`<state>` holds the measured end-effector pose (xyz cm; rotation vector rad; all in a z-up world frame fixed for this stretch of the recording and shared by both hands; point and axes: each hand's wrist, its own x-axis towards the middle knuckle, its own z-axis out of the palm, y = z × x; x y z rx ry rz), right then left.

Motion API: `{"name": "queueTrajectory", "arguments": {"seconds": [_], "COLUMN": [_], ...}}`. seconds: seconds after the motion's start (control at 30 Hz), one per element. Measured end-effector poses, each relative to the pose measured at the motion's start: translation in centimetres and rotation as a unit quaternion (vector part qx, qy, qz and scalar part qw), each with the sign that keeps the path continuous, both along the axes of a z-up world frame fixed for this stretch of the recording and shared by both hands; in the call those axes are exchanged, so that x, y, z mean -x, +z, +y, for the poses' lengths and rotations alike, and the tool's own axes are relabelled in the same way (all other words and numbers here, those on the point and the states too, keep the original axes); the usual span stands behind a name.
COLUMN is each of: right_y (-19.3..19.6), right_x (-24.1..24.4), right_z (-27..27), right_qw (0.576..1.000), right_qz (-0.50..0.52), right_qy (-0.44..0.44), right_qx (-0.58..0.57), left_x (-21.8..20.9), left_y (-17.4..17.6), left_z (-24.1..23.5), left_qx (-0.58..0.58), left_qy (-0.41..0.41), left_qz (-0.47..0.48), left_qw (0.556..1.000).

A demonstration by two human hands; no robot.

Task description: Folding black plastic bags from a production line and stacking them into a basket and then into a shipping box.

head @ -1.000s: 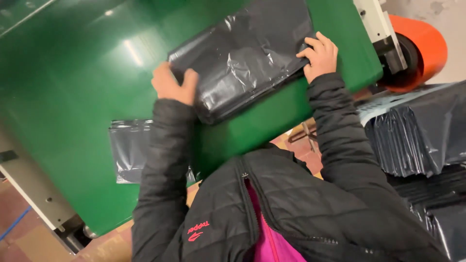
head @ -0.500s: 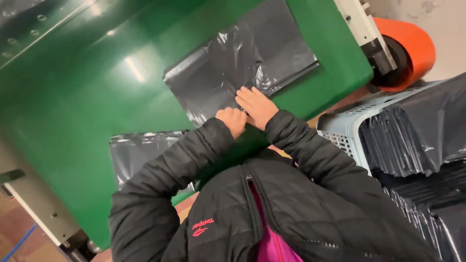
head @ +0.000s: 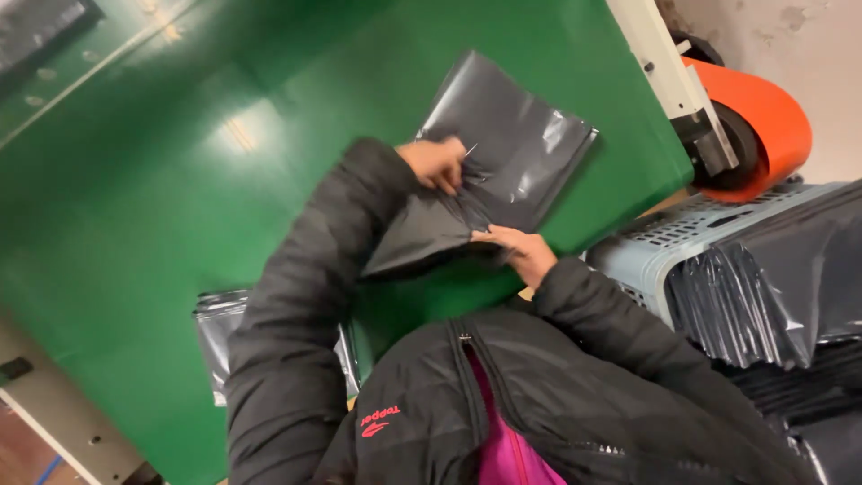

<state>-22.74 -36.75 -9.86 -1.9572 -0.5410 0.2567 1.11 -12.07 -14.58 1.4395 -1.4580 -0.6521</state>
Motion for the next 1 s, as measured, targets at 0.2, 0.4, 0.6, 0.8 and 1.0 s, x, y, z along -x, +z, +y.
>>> {"name": "queueTrajectory", "arguments": {"seconds": [0.2, 0.4, 0.6, 0.8, 1.0], "right_y": [-8.9, 0.3, -0.8, -2.9, 3.3], "right_x": [1.8, -3.0, -3.5, -4.1, -2.9], "right_z": [-5.6, -3.9, -4.1, -3.4, 10.5], "right_qw": [0.761, 0.666, 0.662, 0.843, 0.896], "right_qz": [0.389, 0.445, 0.431, 0.152, 0.161], "right_qy": [-0.376, -0.338, -0.413, -0.388, -0.099], "right_qx": [-0.358, -0.494, -0.453, -0.341, -0.401], "left_x": [-3.3, 0.2, 2.7, 12.8, 29.0], "left_y": [2.8, 8.4, 10.9, 18.4, 25.3], "left_z": [4.8, 1.4, -3.6, 3.8, 21.5], "left_qx": [-0.156, -0.349, -0.212, 0.070, 0.025], "left_qy": [0.137, 0.427, 0.630, 0.510, 0.664], "left_qz": [0.604, 0.043, -0.258, -0.230, -0.118], "left_qw": [0.769, 0.833, 0.701, 0.825, 0.738]}}
